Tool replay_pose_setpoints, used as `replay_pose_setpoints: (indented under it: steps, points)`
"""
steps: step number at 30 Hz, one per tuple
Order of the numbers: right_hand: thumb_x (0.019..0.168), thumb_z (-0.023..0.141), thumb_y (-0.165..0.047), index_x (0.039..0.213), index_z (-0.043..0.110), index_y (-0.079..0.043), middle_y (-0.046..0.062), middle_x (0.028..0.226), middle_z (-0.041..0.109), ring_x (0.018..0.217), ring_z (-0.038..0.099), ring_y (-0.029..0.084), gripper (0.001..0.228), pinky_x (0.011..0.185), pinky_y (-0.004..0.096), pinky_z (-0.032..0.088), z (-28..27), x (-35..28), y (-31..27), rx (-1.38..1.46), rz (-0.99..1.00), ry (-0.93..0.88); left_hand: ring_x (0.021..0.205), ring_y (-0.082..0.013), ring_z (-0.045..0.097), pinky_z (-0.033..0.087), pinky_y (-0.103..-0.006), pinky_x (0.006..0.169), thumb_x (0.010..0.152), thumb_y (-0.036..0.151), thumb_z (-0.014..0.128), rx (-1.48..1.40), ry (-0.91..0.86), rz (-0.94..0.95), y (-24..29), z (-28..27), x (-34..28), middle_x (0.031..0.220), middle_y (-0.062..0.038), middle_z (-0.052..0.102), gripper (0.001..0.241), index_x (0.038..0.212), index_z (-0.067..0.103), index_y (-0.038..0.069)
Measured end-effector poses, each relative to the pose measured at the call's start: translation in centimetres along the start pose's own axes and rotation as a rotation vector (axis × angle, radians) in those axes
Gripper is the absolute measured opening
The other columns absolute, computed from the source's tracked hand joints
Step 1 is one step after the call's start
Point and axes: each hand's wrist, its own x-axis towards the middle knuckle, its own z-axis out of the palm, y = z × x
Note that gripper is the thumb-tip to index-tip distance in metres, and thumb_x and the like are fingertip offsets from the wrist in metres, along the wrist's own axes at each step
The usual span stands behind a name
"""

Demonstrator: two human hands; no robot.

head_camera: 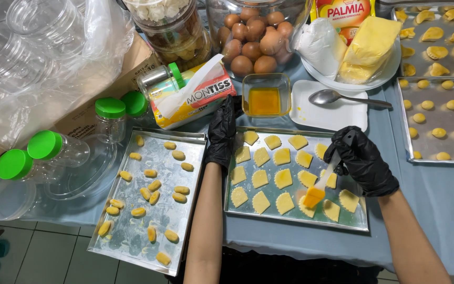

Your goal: Applying egg wash to diamond-shaped pastries on a baking tray using a pastry brush.

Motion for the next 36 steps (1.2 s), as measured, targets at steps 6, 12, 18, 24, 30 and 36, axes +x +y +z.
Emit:
replay_pose_setpoints:
  steps: [6,12,18,24,30,36]
  points:
    - [0.104,0.056,-0.021,0.107,0.057,-0.009,0.017,0.086,0.07,0.065,0.062,0.019,0.012,0.053,0.029,0.048,1.2,-0.2,-0.4,0.087,0.023,-0.138,0.138,-0.0324,0.055,0.044,-0.0415,0.119,0.111,0.013,0.04,-0.021,-0.045,-0.04,1.7,-1.9,0.4,0.154,-0.016,0.052,0.049,0.16,0.035,0.009]
    - [0.12,0.044,-0.026,0.111,0.043,-0.015,0.018,0.091,0.065,0.058,0.055,0.021,0.015,0.05,0.028,0.044,2.8,1.9,-2.3,0.25,-0.184,0.338,0.137,-0.0286,0.058,0.041,-0.0396,0.12,0.111,0.031,0.034,-0.495,-0.096,-0.338,5.6,-6.1,3.1,0.147,-0.014,0.061,0.047,0.151,0.051,0.011]
    - [0.119,0.045,-0.032,0.116,0.045,-0.014,0.017,0.113,0.064,0.109,0.07,0.031,0.018,0.078,0.043,0.067,5.0,7.0,-1.6,0.288,-0.433,0.331,0.144,-0.0339,0.052,0.043,-0.0421,0.124,0.108,0.002,0.049,0.232,0.04,0.191,2.0,-1.3,0.3,0.16,-0.018,0.045,0.052,0.158,0.035,0.0]
    - [0.12,0.038,-0.016,0.117,0.042,-0.001,0.022,0.114,0.068,0.096,0.072,0.031,0.015,0.091,0.037,0.059,9.1,8.0,-2.8,-0.229,-0.527,0.223,0.143,-0.0297,0.053,0.039,-0.0395,0.125,0.112,0.014,0.038,-0.215,-0.011,-0.056,2.8,-1.6,0.8,0.156,-0.014,0.051,0.045,0.157,0.041,0.007]
    - [0.123,0.031,-0.018,0.12,0.04,0.004,0.027,0.115,0.06,0.098,0.068,0.038,0.024,0.093,0.045,0.062,9.9,6.7,-4.6,-0.207,-0.642,0.29,0.135,-0.0361,0.058,0.048,-0.0432,0.117,0.106,0.004,0.043,0.101,0.047,0.123,2.9,-1.5,0.8,0.156,-0.019,0.049,0.058,0.162,0.029,0.004]
    - [0.122,0.032,-0.011,0.123,0.046,0.011,0.028,0.119,0.057,0.11,0.065,0.039,0.025,0.1,0.05,0.062,8.6,5.3,-4.5,-0.283,-0.73,0.235,0.14,-0.0324,0.055,0.043,-0.0418,0.123,0.112,0.013,0.04,0.017,0.051,0.064,2.1,-0.1,0.2,0.158,-0.014,0.049,0.048,0.159,0.036,0.006]
